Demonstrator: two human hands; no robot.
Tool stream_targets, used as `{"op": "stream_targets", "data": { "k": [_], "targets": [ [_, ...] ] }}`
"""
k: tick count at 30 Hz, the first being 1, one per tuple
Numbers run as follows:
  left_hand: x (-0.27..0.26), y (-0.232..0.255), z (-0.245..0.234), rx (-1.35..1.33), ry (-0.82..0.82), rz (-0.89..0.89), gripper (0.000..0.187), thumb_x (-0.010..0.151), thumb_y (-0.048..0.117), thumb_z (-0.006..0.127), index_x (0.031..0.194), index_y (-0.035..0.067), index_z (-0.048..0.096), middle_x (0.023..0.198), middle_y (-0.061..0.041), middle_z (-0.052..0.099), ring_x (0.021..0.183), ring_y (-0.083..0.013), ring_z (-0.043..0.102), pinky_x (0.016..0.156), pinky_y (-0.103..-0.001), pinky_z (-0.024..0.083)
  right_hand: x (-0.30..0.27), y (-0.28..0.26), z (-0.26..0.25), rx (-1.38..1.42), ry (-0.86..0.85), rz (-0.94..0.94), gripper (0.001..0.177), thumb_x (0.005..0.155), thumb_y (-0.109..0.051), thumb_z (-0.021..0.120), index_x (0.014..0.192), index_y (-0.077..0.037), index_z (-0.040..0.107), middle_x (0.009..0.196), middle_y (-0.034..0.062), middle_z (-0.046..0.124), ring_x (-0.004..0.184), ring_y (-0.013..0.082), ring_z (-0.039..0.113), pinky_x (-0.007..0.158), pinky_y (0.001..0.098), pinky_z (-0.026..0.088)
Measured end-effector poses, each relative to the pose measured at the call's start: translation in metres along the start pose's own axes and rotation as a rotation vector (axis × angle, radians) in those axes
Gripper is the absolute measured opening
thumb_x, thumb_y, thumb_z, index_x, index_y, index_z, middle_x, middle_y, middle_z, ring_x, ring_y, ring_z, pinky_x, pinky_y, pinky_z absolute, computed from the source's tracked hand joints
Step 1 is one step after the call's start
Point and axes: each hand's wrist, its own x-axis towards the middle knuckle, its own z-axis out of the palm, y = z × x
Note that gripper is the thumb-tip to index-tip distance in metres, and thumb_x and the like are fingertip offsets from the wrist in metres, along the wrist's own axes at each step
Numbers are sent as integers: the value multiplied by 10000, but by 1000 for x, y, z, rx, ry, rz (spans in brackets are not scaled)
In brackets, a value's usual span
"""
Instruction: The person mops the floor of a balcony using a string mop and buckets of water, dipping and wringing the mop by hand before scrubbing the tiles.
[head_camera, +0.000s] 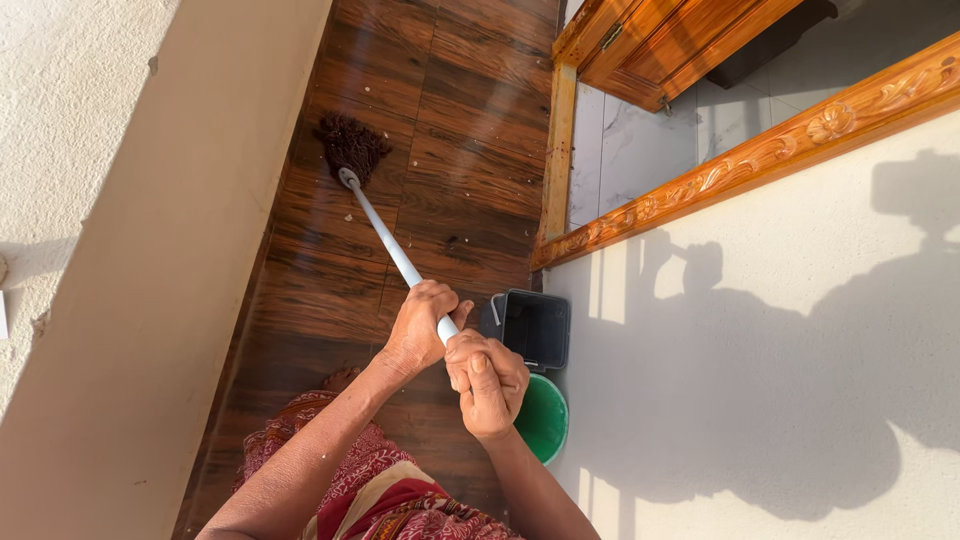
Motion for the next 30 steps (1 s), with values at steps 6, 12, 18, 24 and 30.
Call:
{"op": "stream_targets", "data": {
  "k": [6, 12, 18, 24, 30],
  "targets": [
    [58, -47, -19, -73, 107, 30, 367, 904, 149, 741, 651, 29, 504, 668, -101, 573, 708, -301, 557, 788, -440, 481, 72, 55, 10, -47, -35, -180, 327, 1111, -227, 516, 950, 25, 649, 717, 74, 565, 595, 90, 442, 547, 247, 350],
    [113, -139, -30, -42, 143, -24, 345, 879, 96, 724, 685, -1, 456, 695, -132, 504, 720, -321, 463, 716, -435, 428, 137, 132, 22, -181, -70, -188, 325, 1120, -220, 469, 971, 7, 647, 693, 15, 554, 614, 105, 494, 586, 274, 398],
    [165, -234, -20, 47, -51, -93, 275, 836, 89, 753, 675, 56, 532, 764, -57, 578, 846, -261, 528, 822, -400, 482, 177, 218, 14, -270, -19, -12, 267, 1080, -151, 481, 962, 19, 648, 665, 1, 464, 612, 90, 411, 584, 264, 343],
    [165, -257, -24, 123, -95, 42, 251, 688, 102, 852, 862, 69, 674, 957, -45, 639, 1009, -263, 595, 984, -412, 442, 181, 240, 16, -544, -49, -77, 163, 1043, -114, 551, 1046, 4, 663, 892, 76, 688, 762, 150, 614, 698, 293, 495],
    [86, -202, -10, -50, -35, -71, 367, 652, 242, 937, 858, 67, 689, 939, -42, 619, 1119, -266, 575, 1175, -526, 254, 102, 208, 7, -565, -187, -28, 141, 1044, -104, 562, 1045, -26, 680, 874, 79, 687, 768, 154, 613, 701, 302, 507]
  ]
}}
